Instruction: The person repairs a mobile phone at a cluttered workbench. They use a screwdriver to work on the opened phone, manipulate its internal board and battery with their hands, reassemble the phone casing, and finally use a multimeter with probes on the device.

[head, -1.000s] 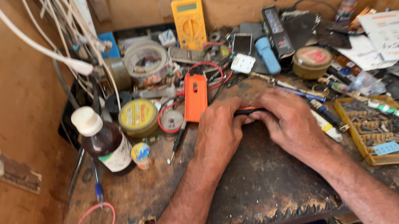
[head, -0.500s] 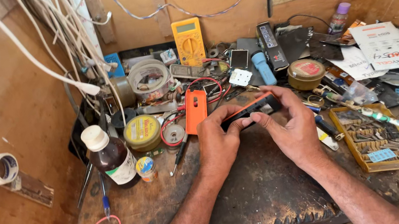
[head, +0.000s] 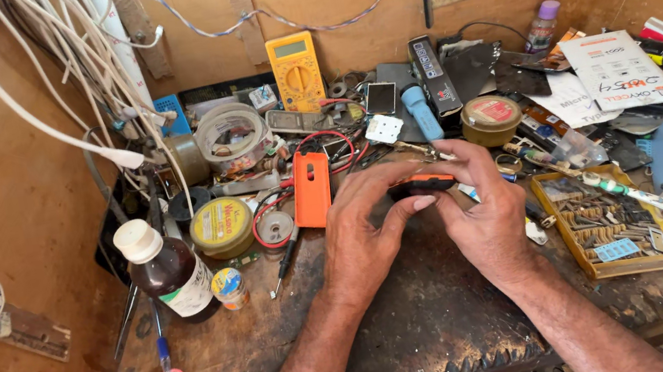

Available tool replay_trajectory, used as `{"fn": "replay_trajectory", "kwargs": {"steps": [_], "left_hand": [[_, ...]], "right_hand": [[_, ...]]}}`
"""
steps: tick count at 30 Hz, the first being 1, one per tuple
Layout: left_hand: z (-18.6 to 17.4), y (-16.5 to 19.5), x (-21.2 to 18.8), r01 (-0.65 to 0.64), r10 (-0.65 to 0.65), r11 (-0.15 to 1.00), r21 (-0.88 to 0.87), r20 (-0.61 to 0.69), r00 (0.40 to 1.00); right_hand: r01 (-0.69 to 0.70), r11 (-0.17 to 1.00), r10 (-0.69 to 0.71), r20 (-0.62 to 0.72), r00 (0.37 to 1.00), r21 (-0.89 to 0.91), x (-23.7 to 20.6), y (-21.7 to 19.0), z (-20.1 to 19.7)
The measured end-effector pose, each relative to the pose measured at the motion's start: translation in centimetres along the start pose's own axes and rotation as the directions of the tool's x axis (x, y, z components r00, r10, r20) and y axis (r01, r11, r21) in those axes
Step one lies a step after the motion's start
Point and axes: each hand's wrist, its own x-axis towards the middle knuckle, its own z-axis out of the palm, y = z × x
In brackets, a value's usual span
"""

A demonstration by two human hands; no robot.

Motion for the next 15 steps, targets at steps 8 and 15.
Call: {"fn": "replay_trajectory", "kwargs": {"steps": [8, 15], "left_hand": [[0.2, -1.2, -0.1, 0.196, -0.197, 0.98, -0.025, -0.105, 0.975], [0.3, -1.2, -0.3, 0.178, -0.19, 0.977, -0.121, -0.101, 0.977]], "right_hand": [[0.104, 0.994, -0.106, 0.048, 0.993, 0.033, 0.2, -0.6, -0.2], [0.115, 0.99, -0.119, 0.046, 0.992, 0.087, 0.1, -0.5, -0.1]]}}
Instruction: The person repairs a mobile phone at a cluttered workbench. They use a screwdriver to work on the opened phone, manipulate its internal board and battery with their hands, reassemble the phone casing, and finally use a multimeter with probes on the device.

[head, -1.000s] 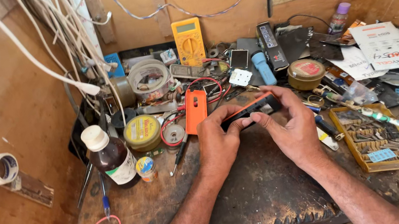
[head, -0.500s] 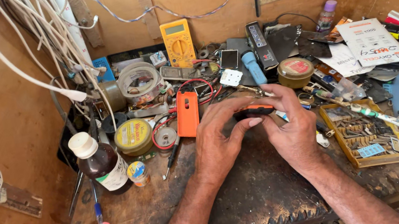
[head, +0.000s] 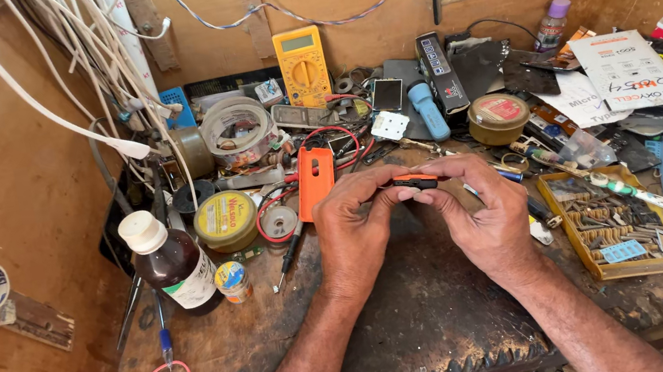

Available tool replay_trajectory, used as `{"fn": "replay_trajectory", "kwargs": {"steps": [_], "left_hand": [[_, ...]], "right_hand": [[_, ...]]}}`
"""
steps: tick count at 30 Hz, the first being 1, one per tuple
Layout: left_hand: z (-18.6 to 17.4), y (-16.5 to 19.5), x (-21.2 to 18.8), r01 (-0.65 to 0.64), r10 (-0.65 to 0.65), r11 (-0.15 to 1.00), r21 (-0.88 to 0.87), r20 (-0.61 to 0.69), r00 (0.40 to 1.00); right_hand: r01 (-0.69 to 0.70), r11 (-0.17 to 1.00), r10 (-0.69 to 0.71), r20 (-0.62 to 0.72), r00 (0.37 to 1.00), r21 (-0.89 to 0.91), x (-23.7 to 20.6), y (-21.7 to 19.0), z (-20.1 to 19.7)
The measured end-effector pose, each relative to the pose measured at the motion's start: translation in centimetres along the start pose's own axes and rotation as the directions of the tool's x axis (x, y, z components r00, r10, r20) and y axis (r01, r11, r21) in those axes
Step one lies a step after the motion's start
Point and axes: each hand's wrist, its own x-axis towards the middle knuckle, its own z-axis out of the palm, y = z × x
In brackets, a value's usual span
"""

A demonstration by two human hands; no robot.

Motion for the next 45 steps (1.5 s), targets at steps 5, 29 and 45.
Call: {"fn": "replay_trajectory", "kwargs": {"steps": [5, 29, 45], "left_hand": [[-0.1, -0.2, -0.2, 0.052, -0.052, 0.999, 0.008, -0.001, 0.999], [0.1, -1.7, 0.1, 0.249, -0.257, 0.965, 0.087, 0.111, 0.96], [-0.4, -2.1, -0.1, 0.091, -0.131, 0.968, 0.234, 0.162, 0.978]], "right_hand": [[-0.085, 0.988, 0.086, -0.005, 0.996, 0.128, -0.3, 0.3, 0.6], [-0.158, 0.981, 0.17, 0.108, 0.98, -0.108, 0.4, 0.5, 0.7], [-0.319, 0.927, 0.353, 0.166, 0.921, -0.199, 0.0, 1.9, 0.3]]}}
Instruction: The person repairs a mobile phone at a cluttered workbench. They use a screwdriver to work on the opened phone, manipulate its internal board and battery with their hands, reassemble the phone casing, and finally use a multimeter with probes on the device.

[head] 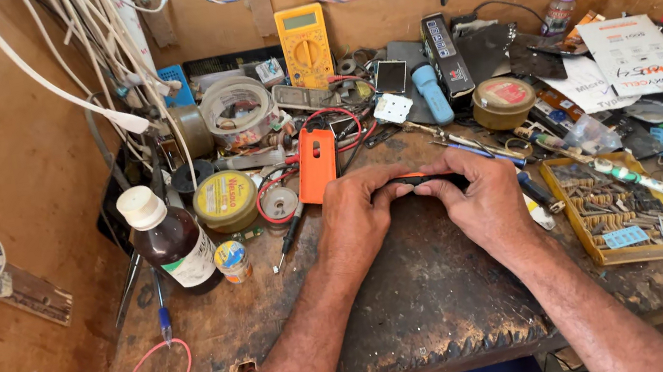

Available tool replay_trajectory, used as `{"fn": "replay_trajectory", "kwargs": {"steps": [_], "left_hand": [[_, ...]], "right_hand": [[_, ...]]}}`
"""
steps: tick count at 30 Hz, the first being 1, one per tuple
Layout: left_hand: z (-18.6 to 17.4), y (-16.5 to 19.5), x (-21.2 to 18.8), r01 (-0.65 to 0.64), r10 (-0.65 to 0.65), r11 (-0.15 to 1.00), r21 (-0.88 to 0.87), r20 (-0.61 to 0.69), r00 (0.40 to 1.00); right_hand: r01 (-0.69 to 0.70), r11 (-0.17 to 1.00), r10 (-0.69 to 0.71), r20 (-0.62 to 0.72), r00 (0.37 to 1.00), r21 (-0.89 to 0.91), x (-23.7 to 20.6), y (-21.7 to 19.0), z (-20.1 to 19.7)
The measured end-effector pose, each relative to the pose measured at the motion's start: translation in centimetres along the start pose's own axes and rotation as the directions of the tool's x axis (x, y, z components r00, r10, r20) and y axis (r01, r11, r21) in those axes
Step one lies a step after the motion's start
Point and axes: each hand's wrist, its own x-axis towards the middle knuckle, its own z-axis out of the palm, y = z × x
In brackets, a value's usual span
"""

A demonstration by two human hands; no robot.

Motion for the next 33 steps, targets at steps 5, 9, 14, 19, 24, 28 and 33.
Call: {"fn": "replay_trajectory", "kwargs": {"steps": [5, 9, 14, 19, 24, 28, 33], "left_hand": [[0.9, 0.1, 0.2, -0.024, 0.027, 0.995, 0.099, -0.03, 0.999], [1.2, 0.2, 0.2, -0.003, 0.009, 0.993, 0.117, -0.05, 0.999], [0.9, 0.3, 0.0, -0.058, 0.063, 0.997, 0.058, -0.087, 0.994], [0.6, 0.3, 0.2, -0.107, 0.11, 0.994, 0.039, -0.08, 0.991], [0.6, 0.3, 0.2, -0.144, 0.145, 0.989, 0.007, -0.01, 0.989], [1.1, 0.1, 0.3, -0.133, 0.136, 0.989, 0.071, -0.04, 0.99], [1.7, -0.5, 0.2, -0.206, 0.216, 0.955, 0.212, -0.023, 0.976]], "right_hand": [[0.02, 0.998, -0.02, 0.001, 1.0, 0.059, -0.2, -0.2, 0.3], [0.01, 0.991, -0.011, 0.007, 1.0, 0.13, -0.1, -0.3, 0.2], [-0.047, 0.994, 0.048, -0.011, 0.999, 0.103, -0.1, -0.1, -0.6], [-0.073, 0.995, 0.074, -0.009, 0.997, 0.066, 0.1, 0.8, -0.6], [-0.096, 0.983, 0.091, 0.039, 0.995, 0.157, -0.2, 0.5, -0.4], [0.01, 1.0, -0.011, 0.033, 0.999, 0.006, -0.3, -0.2, -0.6], [0.147, 0.985, -0.149, 0.018, 0.989, 0.088, -0.7, -0.7, -0.5]]}}
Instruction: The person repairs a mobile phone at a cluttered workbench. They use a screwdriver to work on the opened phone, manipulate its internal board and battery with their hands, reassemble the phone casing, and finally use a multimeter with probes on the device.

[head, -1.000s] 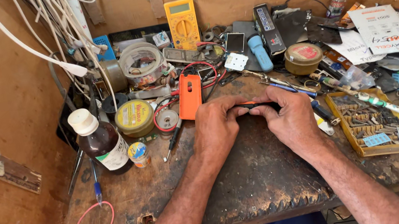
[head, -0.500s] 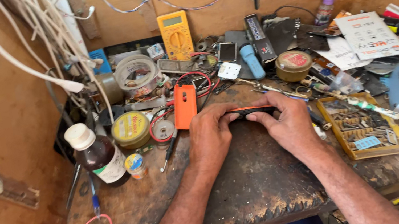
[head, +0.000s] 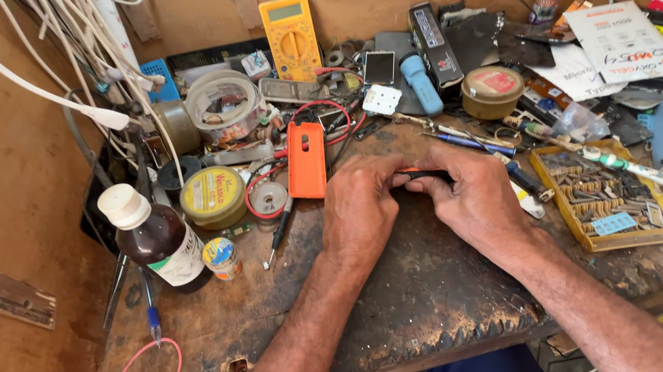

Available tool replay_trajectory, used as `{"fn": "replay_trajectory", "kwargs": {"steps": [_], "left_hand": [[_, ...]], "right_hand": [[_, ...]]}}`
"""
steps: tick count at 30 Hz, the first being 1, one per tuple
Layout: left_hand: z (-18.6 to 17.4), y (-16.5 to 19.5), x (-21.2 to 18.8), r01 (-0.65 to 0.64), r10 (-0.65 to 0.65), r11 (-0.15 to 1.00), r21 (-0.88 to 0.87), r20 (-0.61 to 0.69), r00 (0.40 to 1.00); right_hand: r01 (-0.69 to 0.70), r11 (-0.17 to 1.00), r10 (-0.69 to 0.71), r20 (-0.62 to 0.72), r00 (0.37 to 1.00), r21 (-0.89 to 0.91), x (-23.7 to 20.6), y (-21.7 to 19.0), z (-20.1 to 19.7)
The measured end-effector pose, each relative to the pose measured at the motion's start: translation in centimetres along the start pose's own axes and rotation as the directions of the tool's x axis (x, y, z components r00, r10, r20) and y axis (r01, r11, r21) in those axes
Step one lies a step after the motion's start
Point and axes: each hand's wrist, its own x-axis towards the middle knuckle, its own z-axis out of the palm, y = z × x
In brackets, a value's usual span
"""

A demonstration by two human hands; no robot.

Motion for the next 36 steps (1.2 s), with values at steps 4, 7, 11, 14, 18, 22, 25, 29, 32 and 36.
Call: {"fn": "replay_trajectory", "kwargs": {"steps": [4, 7, 11, 14, 18, 22, 25, 29, 32, 36], "left_hand": [[0.1, -0.3, -0.1, -0.041, 0.041, 0.999, 0.029, 0.012, 0.999], [-0.2, -0.1, 0.0, -0.053, 0.053, 0.999, 0.009, 0.0, 0.999], [-0.9, 0.3, -0.1, 0.003, -0.003, 0.997, -0.081, 0.0, 1.0], [-1.2, 0.2, 0.1, 0.027, -0.033, 0.99, -0.138, -0.045, 0.998], [-1.8, -0.4, 0.0, 0.174, -0.17, 0.968, -0.179, 0.033, 0.985], [-1.7, -0.9, -0.1, 0.251, -0.251, 0.934, -0.256, 0.035, 0.967], [-1.4, -0.9, -0.2, 0.273, -0.265, 0.907, -0.32, 0.069, 0.962], [-1.2, -0.4, -0.1, 0.193, -0.195, 0.951, -0.243, 0.015, 0.981], [-1.3, -0.3, 0.0, 0.175, -0.173, 0.94, -0.292, 0.033, 0.984], [-1.3, -0.3, -0.3, 0.144, -0.143, 0.967, -0.21, 0.017, 0.99]], "right_hand": [[0.02, 0.984, -0.024, -0.023, 0.999, -0.179, -0.1, -0.1, 0.2], [-0.015, 0.989, 0.01, -0.038, 0.999, -0.146, 0.0, -0.1, 0.1], [-0.149, 0.989, 0.149, -0.076, 0.986, 0.004, 0.5, 0.5, -0.1], [-0.207, 0.978, 0.207, -0.048, 0.977, 0.01, 0.2, 1.1, -0.1], [-0.21, 0.972, 0.214, -0.03, 0.976, 0.105, 0.2, 2.0, -0.3], [-0.257, 0.966, 0.257, 0.007, 0.966, 0.029, 0.3, 1.7, -0.2], [-0.215, 0.976, 0.214, 0.044, 0.976, 0.02, 0.2, 0.8, -0.1], [0.039, 0.991, -0.037, 0.019, 0.999, -0.126, 0.5, -0.3, 0.1], [0.104, 0.981, -0.105, 0.003, 0.994, -0.162, 0.7, -0.7, 0.2], [0.228, 0.945, -0.226, 0.037, 0.973, -0.234, 0.6, -0.3, 0.2]]}}
